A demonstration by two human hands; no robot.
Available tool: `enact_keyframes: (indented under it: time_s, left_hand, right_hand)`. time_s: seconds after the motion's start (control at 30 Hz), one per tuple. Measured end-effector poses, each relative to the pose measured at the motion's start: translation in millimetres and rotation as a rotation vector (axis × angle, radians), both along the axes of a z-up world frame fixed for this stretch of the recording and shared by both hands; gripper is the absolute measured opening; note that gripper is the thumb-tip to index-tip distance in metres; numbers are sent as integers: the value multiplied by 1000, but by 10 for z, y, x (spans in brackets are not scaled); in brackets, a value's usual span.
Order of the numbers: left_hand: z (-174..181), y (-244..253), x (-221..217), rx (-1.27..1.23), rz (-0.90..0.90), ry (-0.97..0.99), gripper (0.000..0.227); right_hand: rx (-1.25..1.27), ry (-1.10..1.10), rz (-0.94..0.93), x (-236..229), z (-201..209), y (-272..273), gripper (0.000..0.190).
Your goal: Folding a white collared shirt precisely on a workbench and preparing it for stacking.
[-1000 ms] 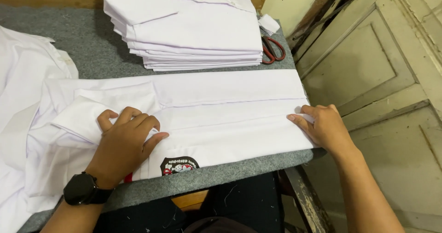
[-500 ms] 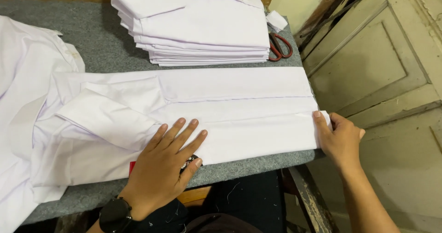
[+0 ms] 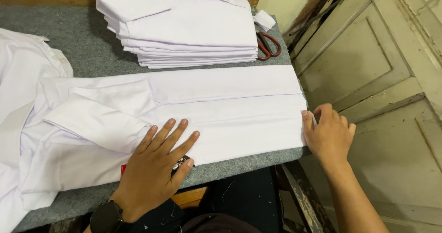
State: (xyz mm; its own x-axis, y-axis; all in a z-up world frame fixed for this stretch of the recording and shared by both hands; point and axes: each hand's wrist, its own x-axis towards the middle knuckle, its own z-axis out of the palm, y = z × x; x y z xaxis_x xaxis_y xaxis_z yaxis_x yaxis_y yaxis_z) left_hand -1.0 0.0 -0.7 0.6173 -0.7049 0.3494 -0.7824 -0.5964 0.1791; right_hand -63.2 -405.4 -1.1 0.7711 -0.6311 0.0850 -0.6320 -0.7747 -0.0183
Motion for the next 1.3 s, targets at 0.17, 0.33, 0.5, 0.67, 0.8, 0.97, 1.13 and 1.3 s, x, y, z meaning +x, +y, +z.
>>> enact_keyframes:
  time_s: [0.17, 0.33, 0.5, 0.67, 0.8, 0.97, 1.13, 1.3]
  left_hand:
    - [1, -14, 8, 2, 5, 13, 56]
    - [9, -11, 7, -1, 2, -6, 56]
    - [-2, -28, 16, 12, 10, -8, 56]
    - [34, -10, 3, -22, -28, 43, 58]
    - [154, 315, -233, -193, -37, 172, 60]
    - [171, 1210, -464, -295, 751, -297, 24]
    - [171, 1483, -417, -103, 969, -85, 41]
    - [326, 1403, -230, -202, 1032, 255, 56]
  right_hand:
    - [-127, -497, 716, -71, 77, 192, 34]
    - [210, -105, 825, -194, 51, 489, 63]
    - [163, 59, 703, -233, 147, 381, 84]
    - [157, 142, 516, -180, 84, 216, 109]
    - [113, 168, 381, -148, -20, 121, 98]
    - [86, -218, 671, -153, 300, 891, 94]
    - [172, 9, 1085, 10, 300, 1818, 91]
    - [227, -74, 1405, 165, 232, 2380, 80]
